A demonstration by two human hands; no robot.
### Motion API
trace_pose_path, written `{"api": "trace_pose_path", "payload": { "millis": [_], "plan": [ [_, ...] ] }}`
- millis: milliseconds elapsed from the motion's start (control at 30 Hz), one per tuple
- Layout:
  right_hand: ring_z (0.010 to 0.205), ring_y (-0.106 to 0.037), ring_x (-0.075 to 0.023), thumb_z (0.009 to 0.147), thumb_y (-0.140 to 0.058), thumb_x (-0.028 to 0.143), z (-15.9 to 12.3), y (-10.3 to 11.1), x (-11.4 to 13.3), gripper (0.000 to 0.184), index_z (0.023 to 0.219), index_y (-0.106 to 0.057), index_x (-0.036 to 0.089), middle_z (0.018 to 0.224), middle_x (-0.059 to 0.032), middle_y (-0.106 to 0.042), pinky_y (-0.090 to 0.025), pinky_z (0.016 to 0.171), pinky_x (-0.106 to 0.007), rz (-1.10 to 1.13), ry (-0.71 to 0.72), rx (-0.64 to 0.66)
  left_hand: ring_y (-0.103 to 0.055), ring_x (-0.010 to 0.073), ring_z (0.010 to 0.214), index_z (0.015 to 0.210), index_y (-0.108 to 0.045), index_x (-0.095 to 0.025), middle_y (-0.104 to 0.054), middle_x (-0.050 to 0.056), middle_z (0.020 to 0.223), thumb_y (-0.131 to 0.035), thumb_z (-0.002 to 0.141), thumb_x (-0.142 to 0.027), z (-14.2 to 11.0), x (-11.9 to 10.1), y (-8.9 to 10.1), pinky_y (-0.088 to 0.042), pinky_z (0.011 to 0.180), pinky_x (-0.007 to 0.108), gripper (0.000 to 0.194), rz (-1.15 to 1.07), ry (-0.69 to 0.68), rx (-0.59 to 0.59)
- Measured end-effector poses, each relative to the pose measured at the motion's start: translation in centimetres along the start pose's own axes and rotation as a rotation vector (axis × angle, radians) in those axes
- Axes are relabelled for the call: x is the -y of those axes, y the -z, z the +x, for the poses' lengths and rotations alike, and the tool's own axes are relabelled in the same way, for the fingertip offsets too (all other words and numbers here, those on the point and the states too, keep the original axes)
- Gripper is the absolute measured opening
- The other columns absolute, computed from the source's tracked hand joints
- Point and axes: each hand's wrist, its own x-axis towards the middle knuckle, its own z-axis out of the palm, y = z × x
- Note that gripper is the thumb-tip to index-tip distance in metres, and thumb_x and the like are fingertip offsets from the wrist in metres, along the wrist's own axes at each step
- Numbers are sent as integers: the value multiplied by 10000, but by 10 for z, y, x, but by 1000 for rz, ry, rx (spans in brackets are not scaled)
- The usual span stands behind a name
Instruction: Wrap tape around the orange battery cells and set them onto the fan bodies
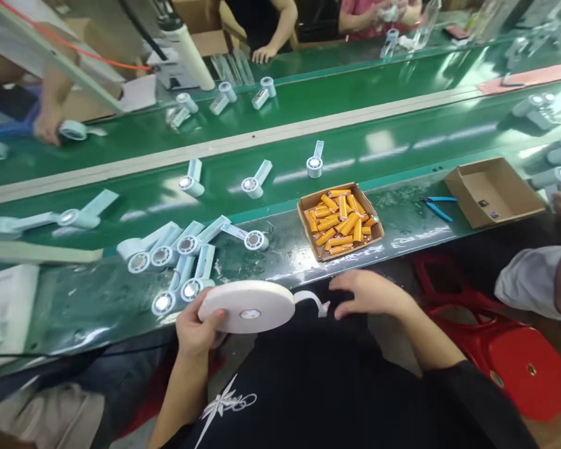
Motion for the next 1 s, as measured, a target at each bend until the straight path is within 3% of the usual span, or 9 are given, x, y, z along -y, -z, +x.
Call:
{"api": "trace_pose_path", "payload": {
  "millis": [167,267,333,400,533,633,733,800,1000],
  "plan": [
    [1155,-789,-322,1108,-588,354,105,67,-5,374,1342,-788,142,1205,-181,-841,-612,1038,-452,-464,-235,-164,-810,322,1020,1085,-887,-235,-855,95,1067,-859,831,-641,18,-19,-30,-680,949,440,480,92,-174,310],
    [1208,-772,-381,1049,-675,271,171,81,-10,328,1255,-800,48,1225,-274,-816,-608,1017,-454,-729,-419,-28,-806,292,983,1155,-881,-239,-850,92,1068,-822,905,-588,29,-36,-50,-677,896,399,433,66,-212,444],
    [1183,-781,-382,999,-728,220,192,86,-15,249,1155,-832,56,1210,-276,-821,-606,1020,-455,-742,-473,55,-803,284,995,1182,-871,-231,-847,96,1096,-801,931,-575,35,-43,-56,-671,912,391,432,60,-197,503],
    [1112,-799,-344,963,-776,237,189,91,-20,234,1138,-850,101,1149,-214,-848,-610,1031,-464,-571,-464,-1,-801,288,1042,1205,-858,-223,-844,103,1157,-787,940,-583,39,-46,-55,-661,969,402,453,55,-166,534],
    [965,-807,-253,954,-810,521,140,94,-17,501,1324,-804,183,1065,-97,-858,-661,931,-422,175,-301,-372,-799,307,1109,1255,-826,-207,-835,120,1248,-762,947,-619,42,-49,-47,-648,1032,428,518,54,-96,606],
    [923,-800,-228,988,-746,635,104,83,8,528,1278,-814,199,1019,-80,-852,-665,882,-382,486,-201,-271,-796,323,1142,1283,-813,-200,-831,130,1272,-741,956,-643,46,-58,-46,-639,1059,446,555,107,-70,697],
    [950,-805,-239,1034,-712,506,87,71,39,365,1206,-841,211,992,-62,-853,-643,921,-372,353,-145,53,-787,327,1171,1310,-803,-209,-826,125,1290,-702,980,-674,53,-68,-52,-617,1093,458,578,172,-79,796],
    [966,-808,-245,1048,-675,370,85,67,54,316,1277,-829,217,1016,-60,-859,-622,930,-366,156,-100,176,-780,326,1182,1325,-796,-214,-821,121,1301,-673,999,-691,56,-73,-58,-607,1093,456,590,204,-101,845],
    [982,-791,-240,1067,-617,233,89,73,68,382,1418,-765,200,1117,-91,-851,-569,878,-332,-134,94,294,-777,294,1099,1350,-773,-204,-819,102,1224,-651,1044,-632,58,-90,-68,-602,1039,423,540,252,-209,945]
  ]
}}
